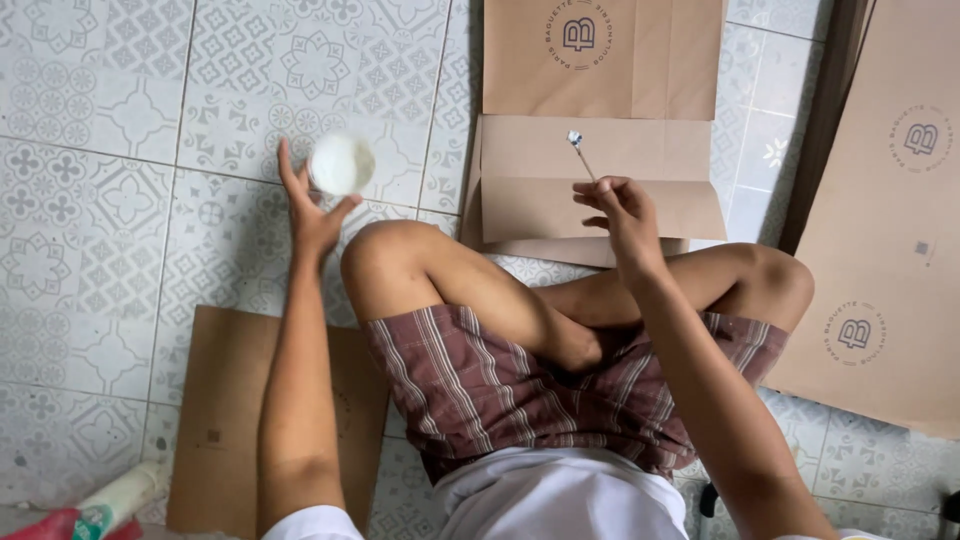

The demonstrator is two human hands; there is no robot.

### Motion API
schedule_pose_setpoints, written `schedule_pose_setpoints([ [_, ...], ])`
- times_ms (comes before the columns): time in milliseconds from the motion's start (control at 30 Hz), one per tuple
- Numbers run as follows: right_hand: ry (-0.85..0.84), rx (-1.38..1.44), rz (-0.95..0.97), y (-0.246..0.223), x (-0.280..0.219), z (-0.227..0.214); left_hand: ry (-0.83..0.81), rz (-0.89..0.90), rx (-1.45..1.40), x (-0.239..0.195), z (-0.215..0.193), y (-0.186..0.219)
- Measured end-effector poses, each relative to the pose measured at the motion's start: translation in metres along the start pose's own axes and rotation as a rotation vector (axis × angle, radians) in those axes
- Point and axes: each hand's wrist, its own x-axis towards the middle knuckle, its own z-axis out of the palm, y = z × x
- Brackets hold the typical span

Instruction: The person sits on the floor and assembles flat paper bags by applying glue to the side seams with a small brush. They fold the paper into a bag shape, press the glued edges together to secure them, and smooth the surface. The process is repeated for multiple bags.

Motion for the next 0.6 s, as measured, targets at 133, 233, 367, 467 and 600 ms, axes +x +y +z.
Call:
schedule_pose_setpoints([
  [133, -0.082, -0.031, -0.016, 0.06, 0.036, 0.012, 0.027, -0.176, -0.087, -0.02, 0.025, -0.084],
  [233, -0.144, -0.121, -0.035, 0.08, 0.053, 0.028, 0.05, -0.264, -0.062, -0.024, 0.037, -0.062],
  [367, -0.182, -0.198, 0.014, 0.108, 0.071, 0.039, 0.063, -0.278, 0.192, -0.02, 0.043, -0.052],
  [467, -0.163, -0.232, 0.042, 0.16, 0.089, 0.018, 0.004, -0.245, 0.386, -0.017, 0.046, -0.04],
  [600, -0.244, -0.296, 0.03, 0.09, 0.067, 0.025, 0.0, -0.275, 0.376, -0.001, 0.057, -0.046],
])
